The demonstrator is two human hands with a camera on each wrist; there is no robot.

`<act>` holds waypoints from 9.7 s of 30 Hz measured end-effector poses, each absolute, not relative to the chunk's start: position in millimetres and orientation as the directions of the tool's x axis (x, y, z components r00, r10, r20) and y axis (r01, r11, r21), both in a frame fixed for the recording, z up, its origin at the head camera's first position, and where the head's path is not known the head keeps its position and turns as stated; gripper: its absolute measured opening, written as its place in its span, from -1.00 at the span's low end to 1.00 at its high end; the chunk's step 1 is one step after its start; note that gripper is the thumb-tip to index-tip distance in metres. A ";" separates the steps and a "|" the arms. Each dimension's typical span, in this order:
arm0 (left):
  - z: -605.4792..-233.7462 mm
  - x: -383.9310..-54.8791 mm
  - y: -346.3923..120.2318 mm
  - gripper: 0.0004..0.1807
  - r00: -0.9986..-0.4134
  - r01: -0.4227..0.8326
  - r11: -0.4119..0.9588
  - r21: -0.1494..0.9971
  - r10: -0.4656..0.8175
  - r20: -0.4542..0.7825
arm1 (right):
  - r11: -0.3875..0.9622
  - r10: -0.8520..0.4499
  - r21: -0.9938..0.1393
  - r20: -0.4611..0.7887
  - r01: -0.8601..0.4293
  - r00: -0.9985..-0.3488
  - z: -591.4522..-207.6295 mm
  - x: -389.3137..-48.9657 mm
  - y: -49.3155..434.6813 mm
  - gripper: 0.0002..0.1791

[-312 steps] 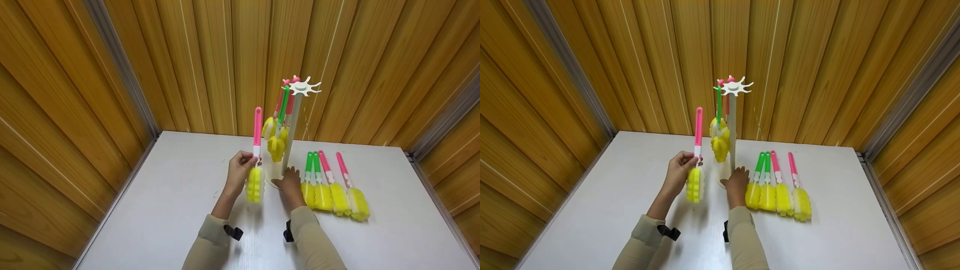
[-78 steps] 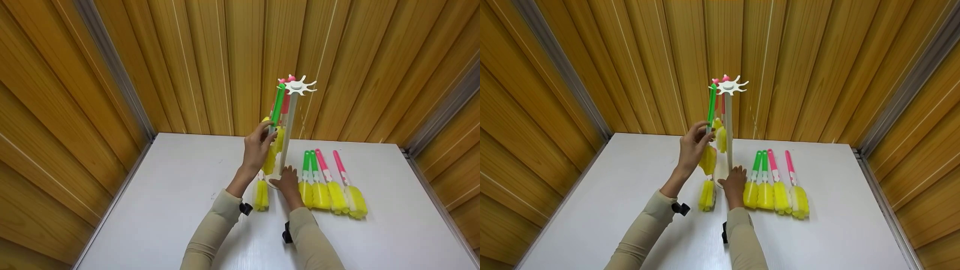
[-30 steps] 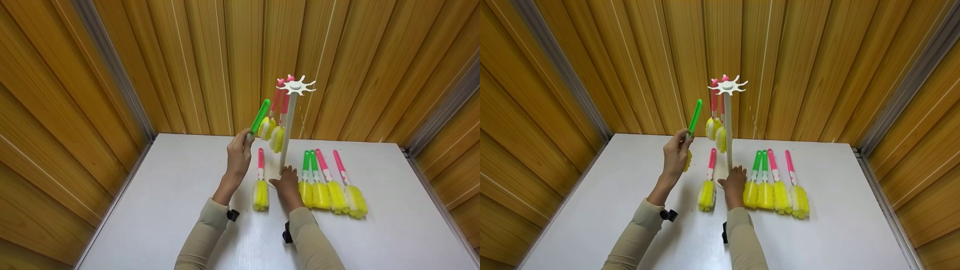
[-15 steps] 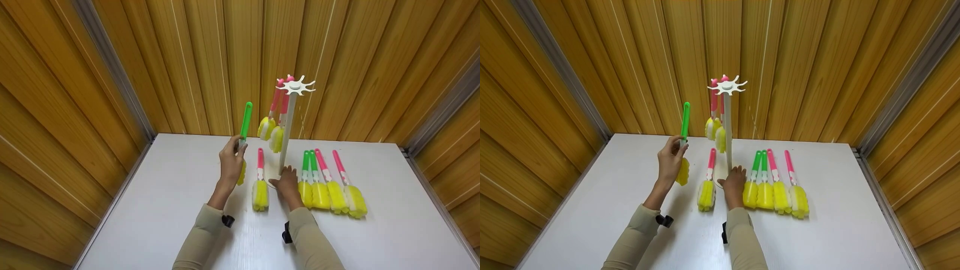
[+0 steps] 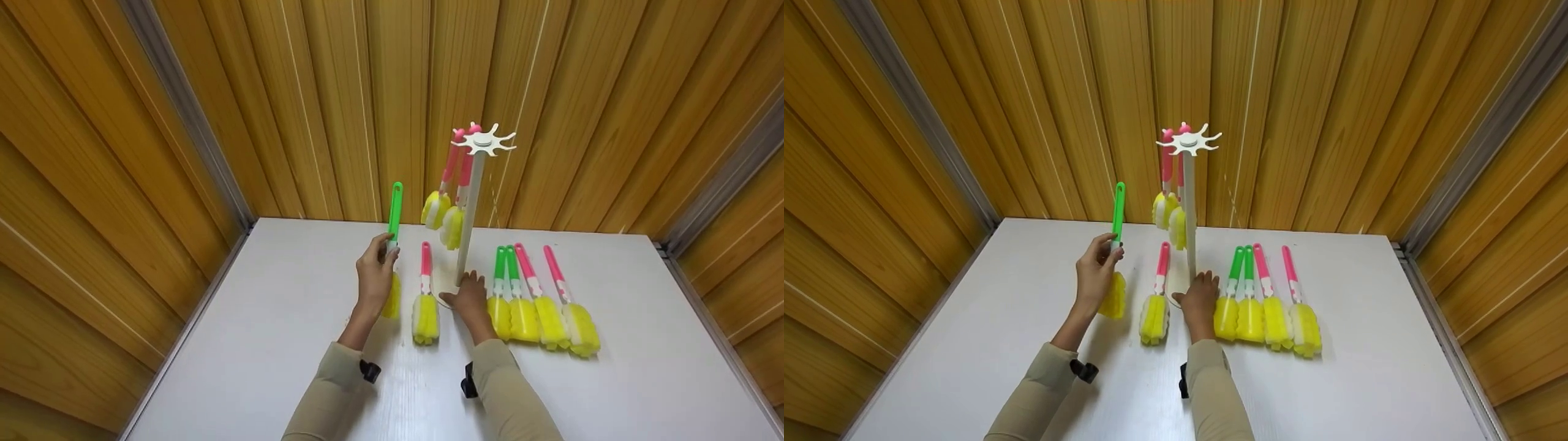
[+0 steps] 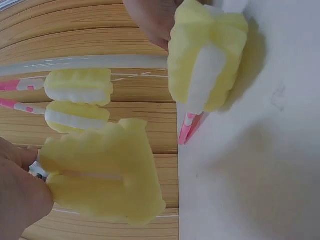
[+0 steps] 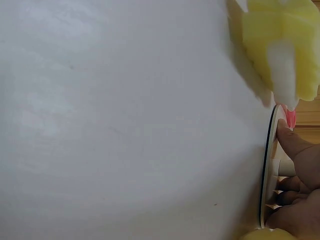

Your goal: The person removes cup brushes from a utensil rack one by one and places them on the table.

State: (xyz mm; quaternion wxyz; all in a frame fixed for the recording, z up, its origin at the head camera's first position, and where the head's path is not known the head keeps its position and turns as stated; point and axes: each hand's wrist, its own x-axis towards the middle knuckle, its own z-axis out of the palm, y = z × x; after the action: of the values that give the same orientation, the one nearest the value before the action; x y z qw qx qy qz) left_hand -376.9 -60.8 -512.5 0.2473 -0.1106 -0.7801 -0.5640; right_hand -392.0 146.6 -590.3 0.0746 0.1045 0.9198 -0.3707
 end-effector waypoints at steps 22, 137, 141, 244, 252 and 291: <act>-539.5 -381.2 -69.9 -0.55 -0.947 0.268 0.275 0.923 -0.099 0.305 | 0.738 0.135 -0.646 -0.140 0.194 -0.981 -593.5 -392.6 147.0 -0.06; -585.7 -435.1 -24.7 -0.58 -0.966 -0.246 0.121 0.962 -0.112 -0.233 | 0.771 0.141 -0.629 0.019 0.097 -0.990 -599.2 -389.6 147.0 -0.22; -586.8 -435.8 -30.0 -0.52 -0.945 -0.315 0.106 0.943 -0.125 -0.301 | 0.760 0.139 -0.638 -0.029 0.126 -0.990 -597.4 -390.1 146.5 -0.15; -417.5 -479.0 -30.8 -0.57 -0.725 0.615 0.161 0.772 0.500 0.474 | 0.710 0.091 -0.671 -0.211 0.212 -0.973 -588.4 -387.4 152.1 0.19; -418.1 -464.2 -34.3 -0.36 -0.735 0.581 0.126 0.804 0.507 0.451 | 0.697 0.073 -0.686 -0.223 0.209 -0.972 -583.5 -383.0 151.7 0.18; -407.5 -449.0 -39.5 -0.57 -0.755 0.470 0.020 0.882 0.527 0.390 | 0.722 0.105 -0.657 -0.209 0.219 -0.972 -590.6 -389.5 151.4 0.15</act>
State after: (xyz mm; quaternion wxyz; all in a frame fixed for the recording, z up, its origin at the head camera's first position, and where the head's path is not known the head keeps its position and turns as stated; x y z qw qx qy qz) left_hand -449.0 -39.5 -407.5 -0.0234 -0.3495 -0.7138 -0.6065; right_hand -389.5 151.4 -590.6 0.0789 0.0876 0.9244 -0.3627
